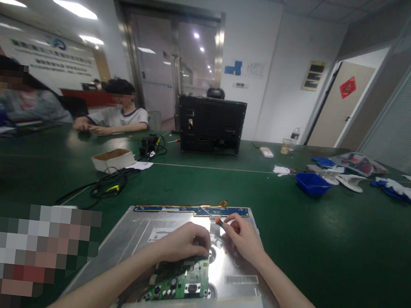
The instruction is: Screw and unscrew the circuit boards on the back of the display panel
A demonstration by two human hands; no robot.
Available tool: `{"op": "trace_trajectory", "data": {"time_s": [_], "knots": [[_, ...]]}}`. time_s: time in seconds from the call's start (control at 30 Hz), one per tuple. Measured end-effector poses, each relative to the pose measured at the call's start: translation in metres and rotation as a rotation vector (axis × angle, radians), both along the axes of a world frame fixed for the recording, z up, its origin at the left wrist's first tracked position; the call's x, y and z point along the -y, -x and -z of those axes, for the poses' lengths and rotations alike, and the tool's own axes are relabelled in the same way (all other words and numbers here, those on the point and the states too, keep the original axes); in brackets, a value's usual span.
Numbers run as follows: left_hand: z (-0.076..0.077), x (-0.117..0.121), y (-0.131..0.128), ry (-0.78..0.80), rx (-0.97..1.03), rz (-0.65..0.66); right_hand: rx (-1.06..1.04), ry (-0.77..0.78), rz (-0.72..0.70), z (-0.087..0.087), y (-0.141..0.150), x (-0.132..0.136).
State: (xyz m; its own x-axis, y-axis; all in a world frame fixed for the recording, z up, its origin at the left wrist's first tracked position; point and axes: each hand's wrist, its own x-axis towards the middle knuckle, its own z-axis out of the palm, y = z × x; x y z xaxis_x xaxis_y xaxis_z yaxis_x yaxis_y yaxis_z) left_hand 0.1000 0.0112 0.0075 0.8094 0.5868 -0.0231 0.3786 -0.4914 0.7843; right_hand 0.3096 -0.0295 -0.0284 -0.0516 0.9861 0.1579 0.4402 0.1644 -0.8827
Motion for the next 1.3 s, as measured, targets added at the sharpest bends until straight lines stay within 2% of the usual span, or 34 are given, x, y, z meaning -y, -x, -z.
{"op": "trace_trajectory", "data": {"time_s": [0.43, 0.77, 0.93, 1.1, 1.2, 1.3], "knots": [[-0.002, -0.005, -0.001, -0.031, -0.042, 0.060, 0.053, 0.005, -0.004, -0.004, 0.000, 0.002], [-0.005, -0.010, -0.003, -0.029, -0.076, 0.104, 0.016, 0.011, 0.002, -0.002, 0.001, 0.001], [-0.002, -0.012, -0.003, -0.003, -0.072, 0.113, -0.020, -0.040, 0.055, -0.010, -0.001, 0.000], [0.000, -0.014, -0.002, 0.038, -0.070, 0.115, -0.055, -0.138, 0.158, -0.037, -0.012, -0.007], [0.000, -0.015, -0.001, 0.057, -0.069, 0.117, -0.049, -0.216, 0.192, -0.067, -0.016, -0.013], [0.000, -0.014, 0.000, 0.063, -0.066, 0.105, -0.005, -0.334, 0.197, -0.106, -0.011, -0.016]]}}
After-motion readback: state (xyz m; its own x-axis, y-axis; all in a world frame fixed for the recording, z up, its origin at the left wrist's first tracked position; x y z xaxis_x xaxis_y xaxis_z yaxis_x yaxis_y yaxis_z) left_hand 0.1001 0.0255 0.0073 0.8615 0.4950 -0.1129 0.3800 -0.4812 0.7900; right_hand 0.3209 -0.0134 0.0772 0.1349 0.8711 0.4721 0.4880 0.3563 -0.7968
